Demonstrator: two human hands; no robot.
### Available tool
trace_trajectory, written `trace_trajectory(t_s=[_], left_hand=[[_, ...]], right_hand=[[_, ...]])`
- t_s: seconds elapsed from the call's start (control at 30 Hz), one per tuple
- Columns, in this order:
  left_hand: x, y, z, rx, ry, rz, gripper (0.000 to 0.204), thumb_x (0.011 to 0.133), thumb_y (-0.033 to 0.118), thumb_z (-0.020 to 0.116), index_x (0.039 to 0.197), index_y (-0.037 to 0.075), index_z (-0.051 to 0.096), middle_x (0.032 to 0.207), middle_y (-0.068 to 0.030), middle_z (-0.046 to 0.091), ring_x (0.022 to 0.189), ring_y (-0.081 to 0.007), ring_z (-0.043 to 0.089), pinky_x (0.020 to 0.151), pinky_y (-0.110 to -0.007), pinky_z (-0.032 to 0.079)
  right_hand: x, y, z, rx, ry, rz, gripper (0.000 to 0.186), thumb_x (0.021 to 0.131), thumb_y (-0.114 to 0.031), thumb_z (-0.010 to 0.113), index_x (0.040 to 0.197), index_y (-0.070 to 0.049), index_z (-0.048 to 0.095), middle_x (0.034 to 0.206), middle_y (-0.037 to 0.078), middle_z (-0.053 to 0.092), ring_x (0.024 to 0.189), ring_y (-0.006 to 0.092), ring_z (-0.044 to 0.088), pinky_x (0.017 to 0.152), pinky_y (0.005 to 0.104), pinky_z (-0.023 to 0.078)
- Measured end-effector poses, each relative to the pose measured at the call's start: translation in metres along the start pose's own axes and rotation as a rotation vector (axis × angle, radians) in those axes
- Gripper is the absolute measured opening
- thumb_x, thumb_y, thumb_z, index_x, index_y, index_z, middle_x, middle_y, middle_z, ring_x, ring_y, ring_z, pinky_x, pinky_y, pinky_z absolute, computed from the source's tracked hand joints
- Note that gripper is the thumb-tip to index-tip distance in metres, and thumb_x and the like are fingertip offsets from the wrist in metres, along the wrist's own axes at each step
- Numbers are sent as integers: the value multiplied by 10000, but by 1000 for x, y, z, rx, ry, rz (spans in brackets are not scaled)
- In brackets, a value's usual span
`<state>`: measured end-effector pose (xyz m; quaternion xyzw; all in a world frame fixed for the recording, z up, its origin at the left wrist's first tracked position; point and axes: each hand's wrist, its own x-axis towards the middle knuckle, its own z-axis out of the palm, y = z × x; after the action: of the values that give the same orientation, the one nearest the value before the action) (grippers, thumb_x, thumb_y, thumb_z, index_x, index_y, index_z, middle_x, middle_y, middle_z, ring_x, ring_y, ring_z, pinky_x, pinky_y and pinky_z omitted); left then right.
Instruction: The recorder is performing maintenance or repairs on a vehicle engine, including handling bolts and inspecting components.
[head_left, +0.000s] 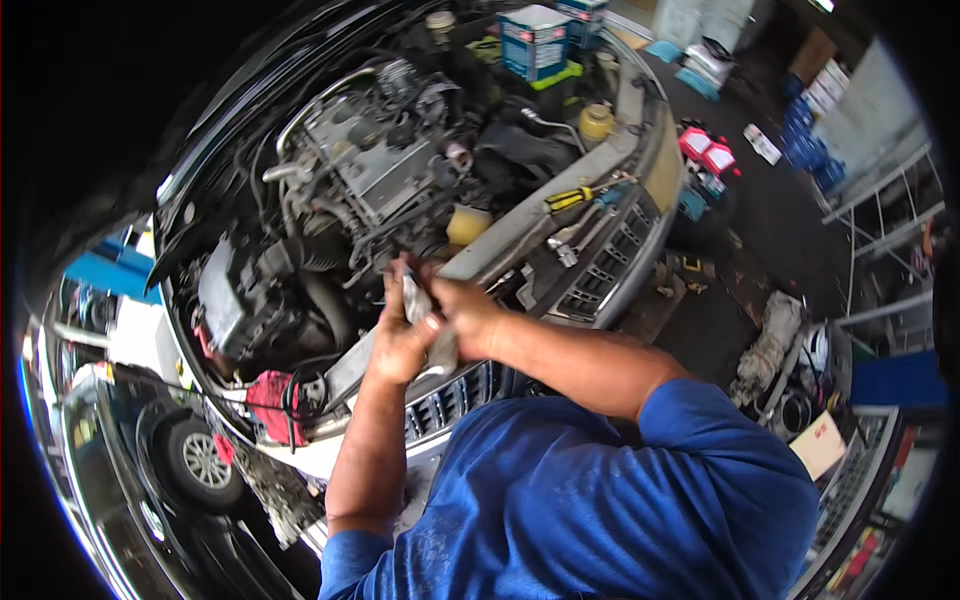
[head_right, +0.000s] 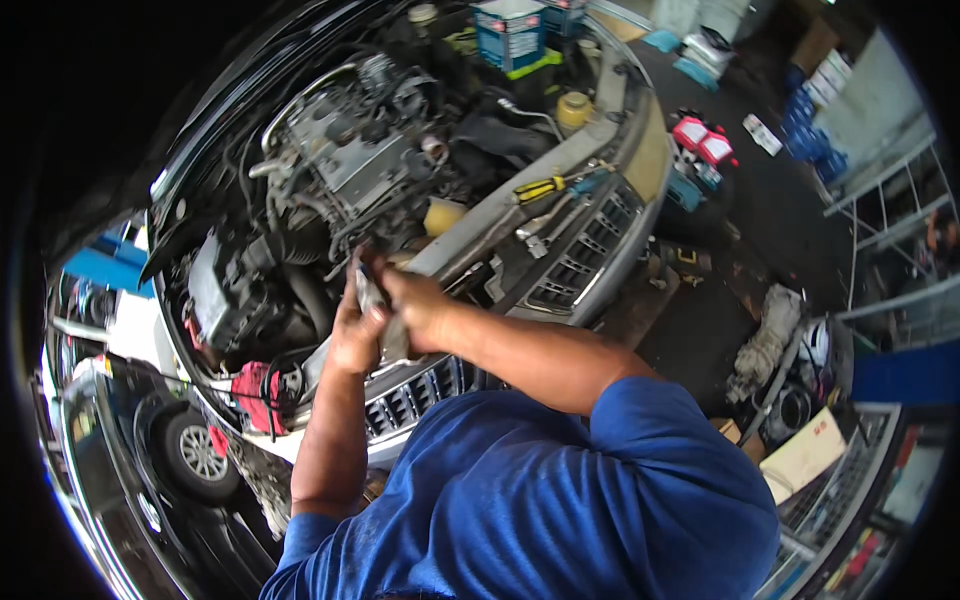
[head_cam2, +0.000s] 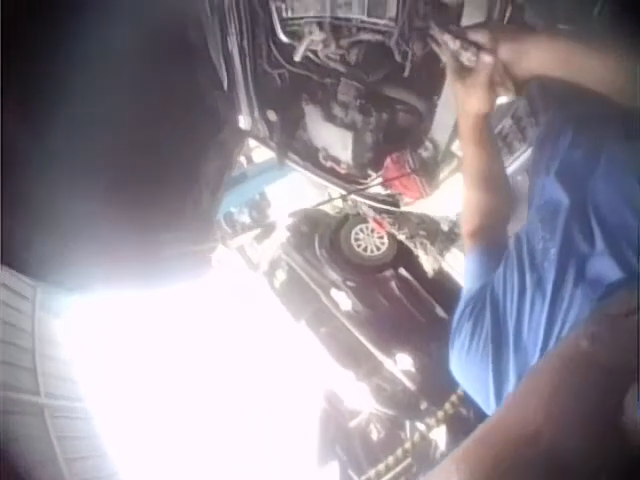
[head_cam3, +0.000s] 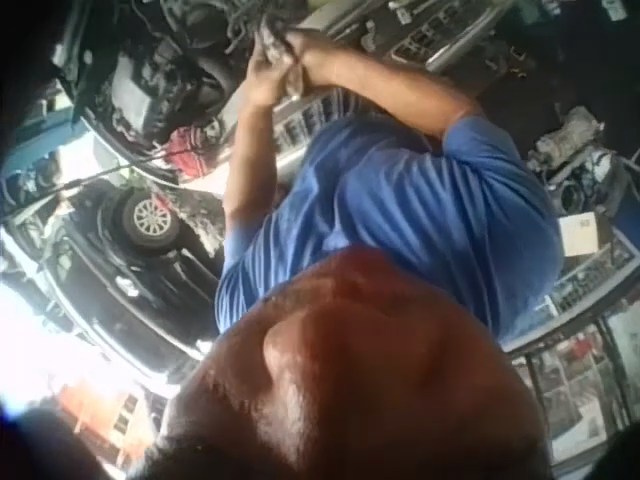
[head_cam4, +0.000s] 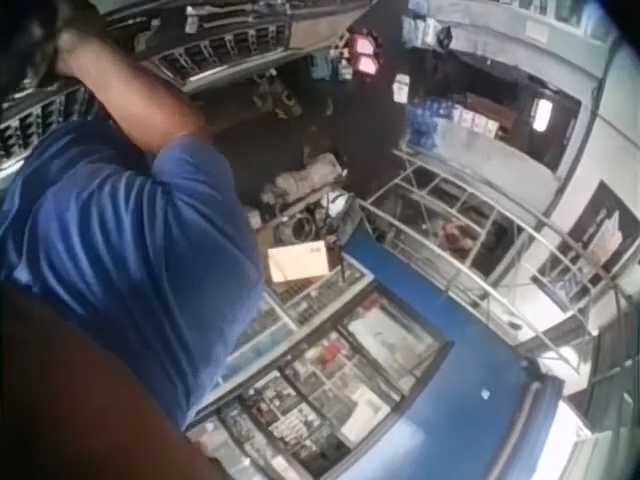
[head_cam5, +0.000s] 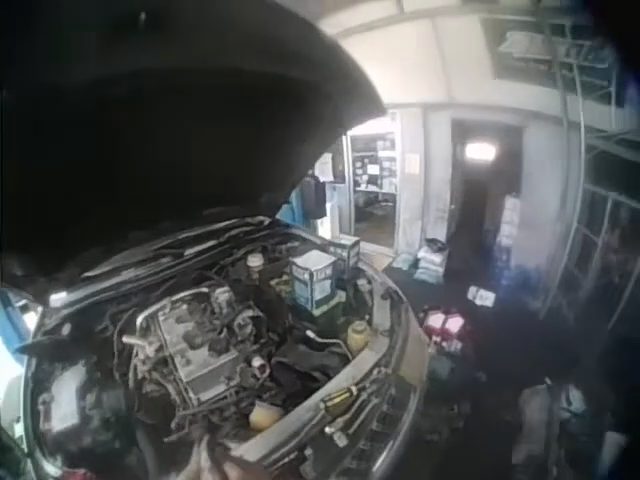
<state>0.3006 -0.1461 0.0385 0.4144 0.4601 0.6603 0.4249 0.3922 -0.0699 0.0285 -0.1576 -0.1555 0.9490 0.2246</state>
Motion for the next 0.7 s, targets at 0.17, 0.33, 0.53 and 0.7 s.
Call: trace_trajectory(t_s=[0.17, 0.33, 0.53, 0.7], left_hand=[[23, 19, 23, 104, 86, -97, 405, 881, 127, 666, 1237, -29, 551, 1131, -120, 637, 1037, -195, 588, 965, -333, 452], [43, 9, 27, -47, 326, -173, 350, 996, 311, 485, 1095, 5, 621, 1040, -122, 652, 956, -226, 612, 886, -356, 489], [63, 14, 53, -330, 132, -57, 728, 959, 625, 326, 1432, 73, 374, 1407, -119, 453, 1273, -260, 446, 1082, -415, 333], [37, -15, 58, 65, -176, -65, 1068, 791, 859, 261, 1524, 95, 122, 1566, -128, 168, 1425, -285, 196, 1142, -419, 190]], right_hand=[[-6, -15, 6, -1118, -109, -771, 188, 874, -101, 528, 1036, -22, 581, 1045, 180, 592, 1020, 309, 559, 906, 400, 439], [-17, -49, 6, -1511, -175, -515, 211, 864, -158, 567, 1000, 0, 536, 948, 232, 622, 904, 400, 605, 779, 469, 486], [-18, -52, -31, -1356, 37, -717, 699, 923, -397, 561, 1478, -74, 285, 1528, 261, 188, 1429, 406, 173, 1132, 461, 253], [-22, -68, -18, -785, -207, -491, 754, 951, -421, 567, 1519, -105, 185, 1494, 46, 324, 1335, 152, 289, 1094, 297, 255]])
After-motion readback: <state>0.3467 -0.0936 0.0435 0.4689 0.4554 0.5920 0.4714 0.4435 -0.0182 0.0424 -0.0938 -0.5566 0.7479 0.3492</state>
